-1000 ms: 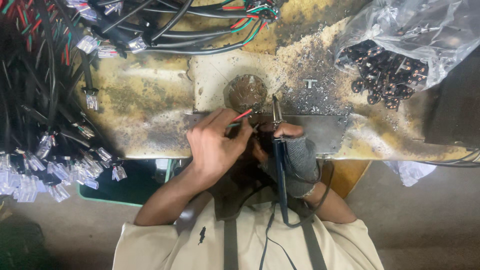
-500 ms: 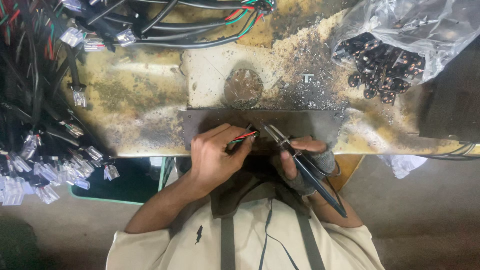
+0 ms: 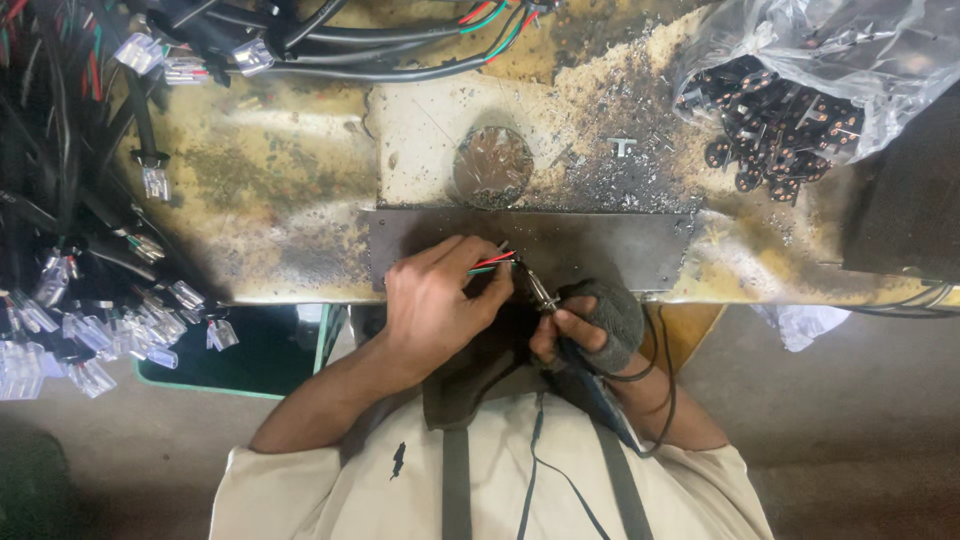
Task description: The person uses a soldering iron to join small wires to connectors on a workbench. The person repeatedly picks up wire bundles, aligns them with connectors, and applies heat to create solder joints.
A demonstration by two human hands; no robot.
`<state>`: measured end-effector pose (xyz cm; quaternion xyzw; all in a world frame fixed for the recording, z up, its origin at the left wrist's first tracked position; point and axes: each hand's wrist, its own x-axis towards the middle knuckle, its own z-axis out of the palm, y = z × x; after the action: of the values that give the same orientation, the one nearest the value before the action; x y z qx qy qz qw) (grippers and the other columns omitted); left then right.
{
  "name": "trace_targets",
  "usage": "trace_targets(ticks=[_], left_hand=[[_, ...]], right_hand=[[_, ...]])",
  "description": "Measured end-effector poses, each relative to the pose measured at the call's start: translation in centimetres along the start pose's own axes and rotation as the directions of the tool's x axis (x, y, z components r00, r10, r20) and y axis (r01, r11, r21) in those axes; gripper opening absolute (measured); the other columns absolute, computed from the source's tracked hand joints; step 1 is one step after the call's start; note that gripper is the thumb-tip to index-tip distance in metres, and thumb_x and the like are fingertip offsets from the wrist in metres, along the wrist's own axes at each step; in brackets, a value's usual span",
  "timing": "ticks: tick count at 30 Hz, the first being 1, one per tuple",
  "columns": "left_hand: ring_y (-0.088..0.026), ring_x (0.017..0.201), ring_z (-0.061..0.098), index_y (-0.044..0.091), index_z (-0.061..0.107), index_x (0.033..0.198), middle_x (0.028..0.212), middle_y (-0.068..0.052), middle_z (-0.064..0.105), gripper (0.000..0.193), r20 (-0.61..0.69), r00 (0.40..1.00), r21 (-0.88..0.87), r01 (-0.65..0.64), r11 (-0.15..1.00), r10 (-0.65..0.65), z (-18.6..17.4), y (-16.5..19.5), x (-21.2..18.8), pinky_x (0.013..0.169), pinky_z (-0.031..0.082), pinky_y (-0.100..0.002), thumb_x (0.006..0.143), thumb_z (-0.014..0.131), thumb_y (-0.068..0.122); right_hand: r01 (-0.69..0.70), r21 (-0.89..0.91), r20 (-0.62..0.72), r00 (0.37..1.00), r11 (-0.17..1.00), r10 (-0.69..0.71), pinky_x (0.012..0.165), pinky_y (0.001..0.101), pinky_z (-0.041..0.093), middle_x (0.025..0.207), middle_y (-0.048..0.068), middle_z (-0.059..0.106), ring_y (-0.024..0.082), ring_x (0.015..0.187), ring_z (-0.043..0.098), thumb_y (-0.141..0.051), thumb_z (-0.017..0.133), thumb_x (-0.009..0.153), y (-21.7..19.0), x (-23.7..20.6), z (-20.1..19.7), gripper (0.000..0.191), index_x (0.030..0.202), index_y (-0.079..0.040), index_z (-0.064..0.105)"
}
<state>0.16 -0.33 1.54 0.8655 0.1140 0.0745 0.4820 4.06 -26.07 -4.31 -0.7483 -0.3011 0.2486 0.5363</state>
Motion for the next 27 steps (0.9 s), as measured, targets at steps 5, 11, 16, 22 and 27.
trace_targets(ticks=[5,11,16,22,27], left_hand=[[-0.032,0.069,0.070,0.009,0.068,0.095,0.080,-0.009,0.071,0.019,0.096,0.995,0.054,0.025,0.998,-0.030,0.0,-0.1,0.2,0.059,0.054,-0.043,0.083,0.081,0.019],[-0.033,0.069,0.071,0.009,0.068,0.095,0.080,-0.010,0.073,0.021,0.178,0.984,0.082,0.001,0.997,-0.016,-0.4,-0.4,0.7,0.059,0.054,-0.045,0.082,0.079,0.021],[-0.032,0.069,0.071,0.007,0.066,0.097,0.079,-0.010,0.071,0.020,0.205,0.979,0.067,-0.015,0.998,0.001,-0.5,-0.4,0.8,0.059,0.054,-0.045,0.085,0.078,0.019],[-0.033,0.068,0.071,0.008,0.066,0.095,0.078,-0.011,0.071,0.019,0.198,0.980,0.085,-0.022,0.996,0.004,-0.5,-0.4,0.8,0.059,0.054,-0.045,0.085,0.077,0.018],[-0.033,0.069,0.071,0.007,0.066,0.095,0.078,-0.011,0.071,0.019,0.195,0.981,0.065,-0.018,0.998,0.005,-0.6,-0.4,0.8,0.058,0.054,-0.046,0.084,0.078,0.018]], right_hand=[[0.083,-0.021,-0.070,0.994,0.996,-0.084,0.066,0.0270,0.053,0.078,0.003,0.063,0.016,0.065,0.066,0.009,0.064,0.095,1.5,-0.8,0.3,0.018,0.092,-0.007,0.057],[-0.347,0.337,0.055,0.935,0.875,0.350,0.065,0.0252,0.054,0.077,0.004,0.063,0.014,0.068,0.066,0.007,0.058,0.095,2.1,-2.0,0.1,0.015,0.088,-0.007,0.058],[-0.225,0.310,-0.009,0.971,0.924,0.239,0.065,0.0237,0.054,0.077,0.005,0.063,0.013,0.070,0.065,0.005,0.054,0.095,2.1,-1.7,-0.7,0.016,0.085,-0.006,0.058],[-0.317,0.948,0.219,0.697,0.020,0.683,0.067,0.0228,0.055,0.076,0.002,0.059,0.012,0.069,0.062,0.013,0.052,0.096,3.7,-3.7,-0.6,0.021,0.089,-0.006,0.057],[-0.223,0.854,0.504,0.582,-0.471,0.639,0.079,0.0224,0.056,0.072,0.001,0.059,0.012,0.071,0.065,0.011,0.051,0.100,5.2,-4.5,-1.1,0.025,0.085,-0.008,0.053]])
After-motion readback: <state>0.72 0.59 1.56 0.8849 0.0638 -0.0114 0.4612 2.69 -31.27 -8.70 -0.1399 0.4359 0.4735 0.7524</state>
